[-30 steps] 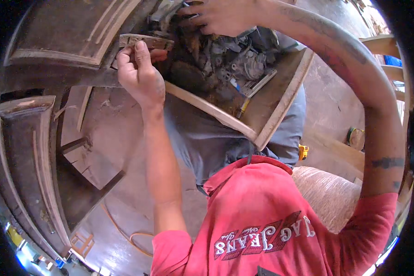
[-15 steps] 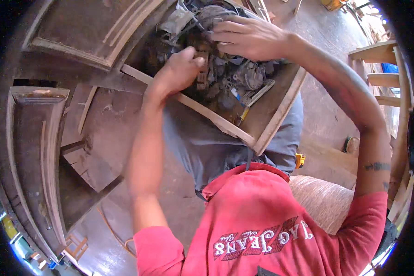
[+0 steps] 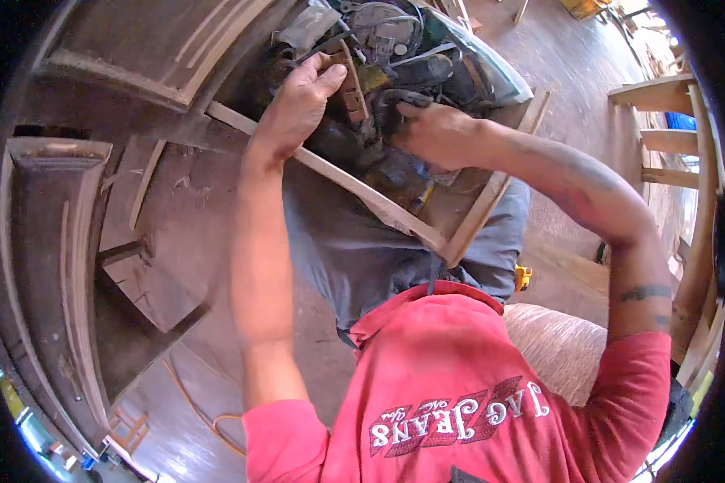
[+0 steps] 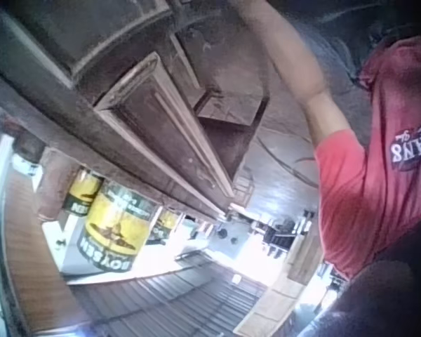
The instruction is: Searching through and organizing a drawer containing woodworking tools and equipment.
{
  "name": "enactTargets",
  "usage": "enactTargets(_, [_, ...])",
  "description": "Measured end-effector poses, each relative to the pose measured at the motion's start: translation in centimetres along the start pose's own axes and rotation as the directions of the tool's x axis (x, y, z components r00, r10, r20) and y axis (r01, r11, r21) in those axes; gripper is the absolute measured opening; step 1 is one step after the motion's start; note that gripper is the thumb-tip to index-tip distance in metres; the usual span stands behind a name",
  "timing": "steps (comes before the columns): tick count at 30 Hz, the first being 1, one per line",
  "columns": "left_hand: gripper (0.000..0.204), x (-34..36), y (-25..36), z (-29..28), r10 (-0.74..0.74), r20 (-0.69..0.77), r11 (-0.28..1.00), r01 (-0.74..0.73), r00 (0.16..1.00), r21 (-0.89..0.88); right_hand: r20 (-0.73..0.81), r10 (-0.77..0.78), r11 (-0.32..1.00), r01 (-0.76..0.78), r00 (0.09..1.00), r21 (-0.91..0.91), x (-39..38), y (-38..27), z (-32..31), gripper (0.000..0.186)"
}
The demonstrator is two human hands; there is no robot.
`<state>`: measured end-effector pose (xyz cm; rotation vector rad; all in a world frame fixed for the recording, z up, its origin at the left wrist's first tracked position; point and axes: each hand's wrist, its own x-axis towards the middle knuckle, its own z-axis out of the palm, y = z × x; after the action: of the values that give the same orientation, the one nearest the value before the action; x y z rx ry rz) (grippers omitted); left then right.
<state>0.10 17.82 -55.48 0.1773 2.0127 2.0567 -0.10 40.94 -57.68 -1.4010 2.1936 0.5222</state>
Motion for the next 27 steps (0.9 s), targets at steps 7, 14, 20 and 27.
enactTargets(7, [0.033,0.1,-0.1,-0.3,0.024,0.001,0.990,-0.024,1.000,0.136,-0.223,-0.157,0.986,0.164,0.962,0.014,-8.4,1.8,-4.9,0.036])
enactTargets(14, [0.029,-0.3,0.4,0.2,0.048,-0.021,0.979,-0.042,0.999,0.200,-0.232,-0.154,0.983,0.172,0.960,0.060,-10.5,2.4,-4.8,0.037])
enactTargets(20, [0.029,-0.3,0.0,-0.1,0.046,-0.022,0.983,-0.041,0.999,0.178,-0.271,-0.013,0.987,0.056,0.962,0.153,-11.0,1.3,-4.0,0.041])
enactTargets(27, [0.031,-0.9,1.3,0.7,0.028,-0.067,0.968,-0.011,0.997,0.250,-0.449,0.261,0.951,-0.306,0.854,-0.030,-6.6,-1.1,-0.6,0.053])
